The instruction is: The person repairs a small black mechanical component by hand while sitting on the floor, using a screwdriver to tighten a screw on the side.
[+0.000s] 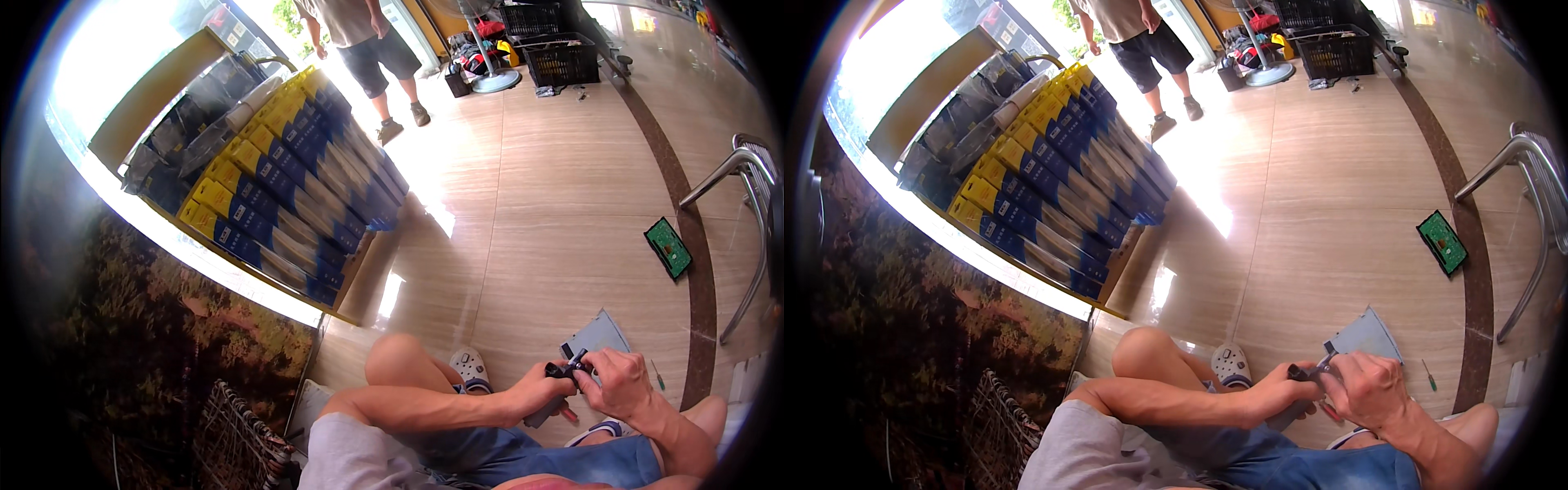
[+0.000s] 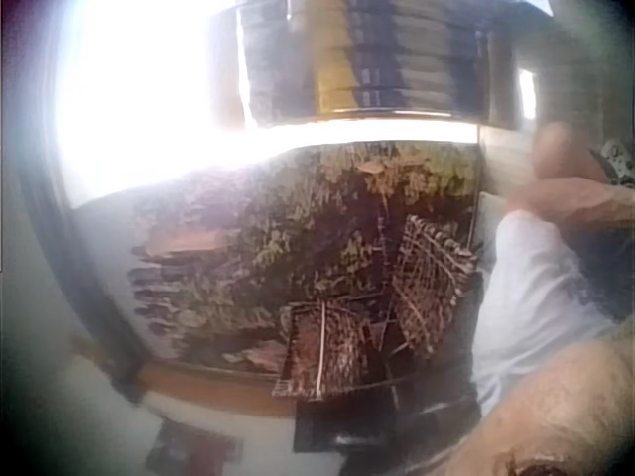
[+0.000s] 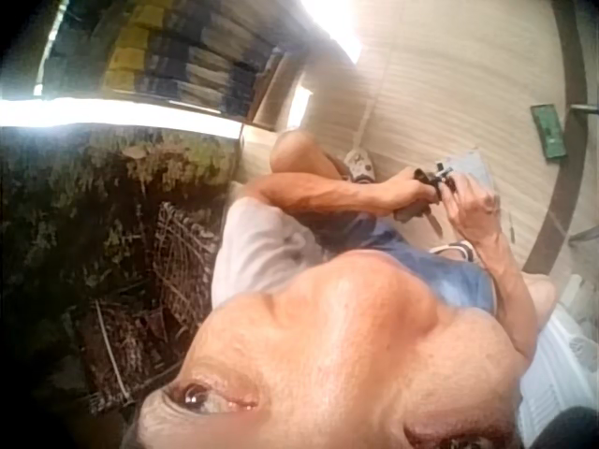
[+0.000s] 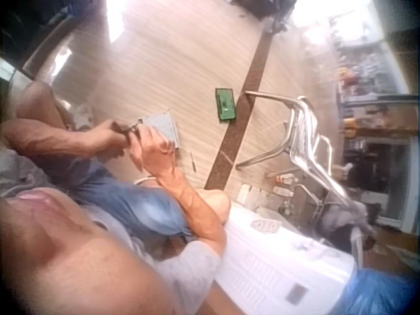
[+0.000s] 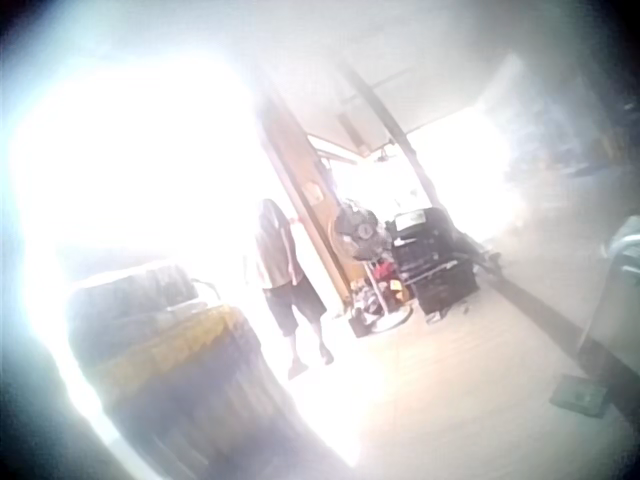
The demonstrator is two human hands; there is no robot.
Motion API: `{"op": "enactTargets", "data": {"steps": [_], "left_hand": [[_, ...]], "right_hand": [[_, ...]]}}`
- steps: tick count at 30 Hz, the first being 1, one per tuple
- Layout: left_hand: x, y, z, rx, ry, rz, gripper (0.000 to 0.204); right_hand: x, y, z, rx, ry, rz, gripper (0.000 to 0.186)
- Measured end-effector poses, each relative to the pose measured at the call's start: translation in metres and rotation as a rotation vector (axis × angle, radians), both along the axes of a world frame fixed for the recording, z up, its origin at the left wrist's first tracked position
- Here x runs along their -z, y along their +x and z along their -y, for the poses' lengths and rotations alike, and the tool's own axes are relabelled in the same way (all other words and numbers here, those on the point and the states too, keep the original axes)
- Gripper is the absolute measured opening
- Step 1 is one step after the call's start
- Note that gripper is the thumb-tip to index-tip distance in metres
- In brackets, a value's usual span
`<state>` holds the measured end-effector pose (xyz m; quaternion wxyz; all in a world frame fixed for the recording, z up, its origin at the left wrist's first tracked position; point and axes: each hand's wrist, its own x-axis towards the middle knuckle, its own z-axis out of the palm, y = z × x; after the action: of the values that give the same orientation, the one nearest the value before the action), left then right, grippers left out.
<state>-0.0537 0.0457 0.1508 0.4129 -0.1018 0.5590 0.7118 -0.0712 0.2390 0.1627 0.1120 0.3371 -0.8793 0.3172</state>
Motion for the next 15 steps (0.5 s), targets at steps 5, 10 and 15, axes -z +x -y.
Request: {"op": "enactTargets", "data": {"steps": [5,10,15], "left_hand": [[0.004,0.005,0.004,-0.025,-0.032,0.013,0.027],[0.003,0.004,0.005,-0.024,-0.020,0.022,0.029],[0.005,0.004,0.002,-0.073,0.016,0.005,0.032]], "right_hand": [[0.014,-0.003,0.002,-0.040,-0.010,-0.001,0.011],[0.013,-0.003,0.003,-0.024,-0.012,0.009,0.012],[0.004,-0.001,0.003,-0.023,-0.004,-0.017,0.012]]}}
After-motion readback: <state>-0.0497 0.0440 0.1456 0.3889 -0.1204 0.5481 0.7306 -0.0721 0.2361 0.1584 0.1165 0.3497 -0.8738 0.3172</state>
